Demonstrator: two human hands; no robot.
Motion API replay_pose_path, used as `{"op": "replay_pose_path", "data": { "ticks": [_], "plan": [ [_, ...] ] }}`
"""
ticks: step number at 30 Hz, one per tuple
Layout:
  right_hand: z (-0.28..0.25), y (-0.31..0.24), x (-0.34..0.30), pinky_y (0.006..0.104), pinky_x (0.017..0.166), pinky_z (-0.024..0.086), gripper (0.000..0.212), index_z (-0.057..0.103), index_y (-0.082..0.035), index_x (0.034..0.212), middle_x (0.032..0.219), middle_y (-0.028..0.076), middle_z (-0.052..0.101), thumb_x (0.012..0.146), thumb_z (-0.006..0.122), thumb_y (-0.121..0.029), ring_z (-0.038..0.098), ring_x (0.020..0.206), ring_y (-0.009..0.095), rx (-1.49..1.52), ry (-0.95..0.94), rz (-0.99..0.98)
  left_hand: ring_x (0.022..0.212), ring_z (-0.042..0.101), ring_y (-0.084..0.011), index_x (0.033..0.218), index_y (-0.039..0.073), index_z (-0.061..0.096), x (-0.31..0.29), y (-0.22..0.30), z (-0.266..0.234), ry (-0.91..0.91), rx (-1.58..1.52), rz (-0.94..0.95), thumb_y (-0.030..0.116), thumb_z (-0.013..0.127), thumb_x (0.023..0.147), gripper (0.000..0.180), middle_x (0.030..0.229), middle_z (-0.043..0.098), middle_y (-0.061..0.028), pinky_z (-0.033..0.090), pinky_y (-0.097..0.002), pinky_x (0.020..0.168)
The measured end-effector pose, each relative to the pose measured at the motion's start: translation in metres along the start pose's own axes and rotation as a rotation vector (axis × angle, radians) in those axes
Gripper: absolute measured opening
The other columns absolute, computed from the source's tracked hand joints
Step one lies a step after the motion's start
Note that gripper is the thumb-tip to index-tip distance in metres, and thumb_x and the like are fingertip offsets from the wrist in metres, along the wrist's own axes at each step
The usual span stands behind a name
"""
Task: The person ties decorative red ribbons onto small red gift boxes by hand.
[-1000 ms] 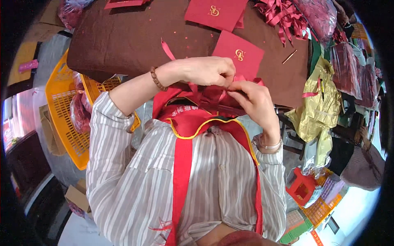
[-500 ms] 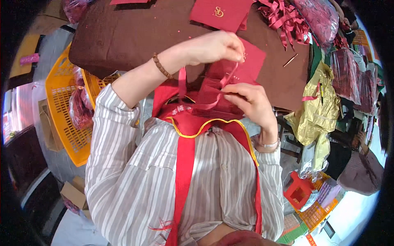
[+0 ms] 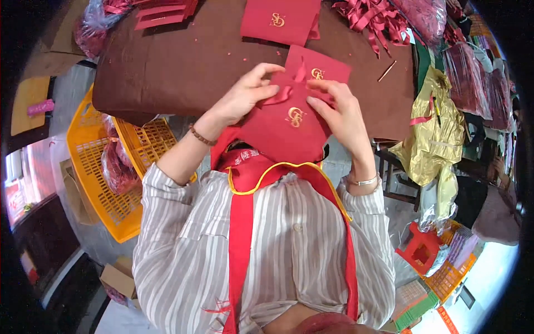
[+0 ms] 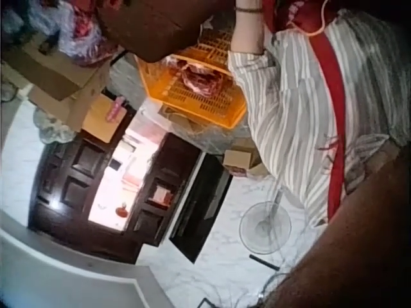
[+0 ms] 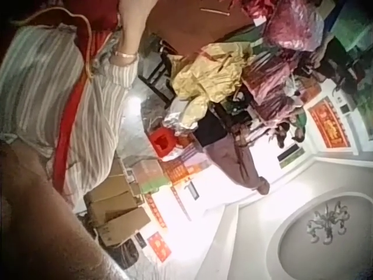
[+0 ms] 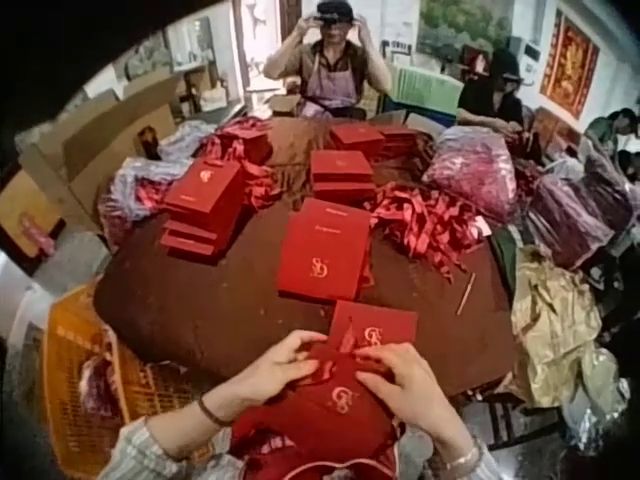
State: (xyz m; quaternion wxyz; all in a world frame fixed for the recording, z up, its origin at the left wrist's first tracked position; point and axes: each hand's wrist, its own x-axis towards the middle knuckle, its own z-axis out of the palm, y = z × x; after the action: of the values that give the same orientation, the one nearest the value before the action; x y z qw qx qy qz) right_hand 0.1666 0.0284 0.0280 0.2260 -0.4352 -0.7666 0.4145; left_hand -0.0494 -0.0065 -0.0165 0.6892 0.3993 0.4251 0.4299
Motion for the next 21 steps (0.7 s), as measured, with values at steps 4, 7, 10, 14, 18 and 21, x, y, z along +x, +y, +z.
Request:
{"op": "replay_pose_path", "data": {
  "ticks": [4, 7, 10, 14, 18, 21],
  "plan": [
    [-0.009, 0.003, -0.021, 0.0304, 0.079, 0.043, 0.034, 0.06, -0.006, 0.106, 0.108, 0.011, 0.055, 0.075, 0.067, -0.016, 0.052, 0.102, 0.024, -0.187, -0.003, -0.056, 0.088, 0.054, -0.0075, 0.122, 0.006, 0.041, -0.01, -0.006, -0.019, 0.039, 0.013, 0.011, 0.004, 0.049, 0.088, 0.035, 0.097, 0.057, -0.0048, 0.045, -0.0224, 0.075],
    [-0.003, 0.007, -0.036, 0.0316, 0.083, 0.043, 0.036, 0.06, -0.005, 0.107, 0.122, 0.012, 0.046, 0.074, 0.068, -0.017, 0.05, 0.105, 0.024, -0.21, -0.024, -0.055, 0.089, 0.055, -0.0084, 0.122, 0.005, 0.04, -0.021, -0.013, -0.013, 0.057, -0.111, -0.003, 0.003, 0.049, 0.088, 0.035, 0.098, 0.057, -0.0053, 0.045, -0.0234, 0.078],
    [0.007, 0.001, -0.045, 0.0314, 0.082, 0.046, 0.038, 0.06, -0.005, 0.108, 0.127, 0.013, 0.041, 0.072, 0.069, -0.013, 0.052, 0.103, 0.023, -0.199, 0.069, -0.057, 0.089, 0.055, -0.0088, 0.121, 0.004, 0.039, -0.027, -0.021, -0.008, 0.076, -0.203, -0.021, 0.002, 0.048, 0.088, 0.035, 0.1, 0.057, -0.0058, 0.045, -0.0232, 0.079],
    [0.013, -0.012, -0.049, 0.0297, 0.074, 0.048, 0.036, 0.06, -0.004, 0.105, 0.123, 0.012, 0.042, 0.071, 0.07, -0.011, 0.056, 0.089, 0.02, -0.153, 0.058, 0.134, 0.093, 0.056, -0.0117, 0.124, 0.005, 0.036, -0.031, -0.03, -0.009, 0.08, -0.202, 0.015, 0.006, 0.048, 0.089, 0.036, 0.105, 0.058, -0.008, 0.045, -0.026, 0.083],
    [0.019, -0.005, -0.048, 0.0273, 0.065, 0.046, 0.025, 0.057, -0.001, 0.09, 0.117, 0.01, 0.046, 0.071, 0.07, -0.011, 0.053, 0.071, 0.016, -0.149, 0.102, 0.141, 0.093, 0.055, -0.0105, 0.124, 0.004, 0.036, -0.034, -0.032, -0.006, 0.083, -0.137, 0.087, 0.005, 0.047, 0.09, 0.036, 0.105, 0.057, -0.0069, 0.044, -0.0248, 0.083],
    [0.02, 0.014, -0.047, 0.0246, 0.062, 0.044, 0.022, 0.053, 0.0, 0.084, 0.112, 0.007, 0.049, 0.073, 0.069, -0.01, 0.052, 0.07, 0.012, -0.145, 0.07, 0.095, 0.093, 0.053, -0.0088, 0.125, 0.005, 0.036, -0.038, -0.039, -0.009, 0.082, -0.021, 0.11, 0.006, 0.047, 0.09, 0.037, 0.105, 0.056, -0.0056, 0.043, -0.0237, 0.084]
  ]
}}
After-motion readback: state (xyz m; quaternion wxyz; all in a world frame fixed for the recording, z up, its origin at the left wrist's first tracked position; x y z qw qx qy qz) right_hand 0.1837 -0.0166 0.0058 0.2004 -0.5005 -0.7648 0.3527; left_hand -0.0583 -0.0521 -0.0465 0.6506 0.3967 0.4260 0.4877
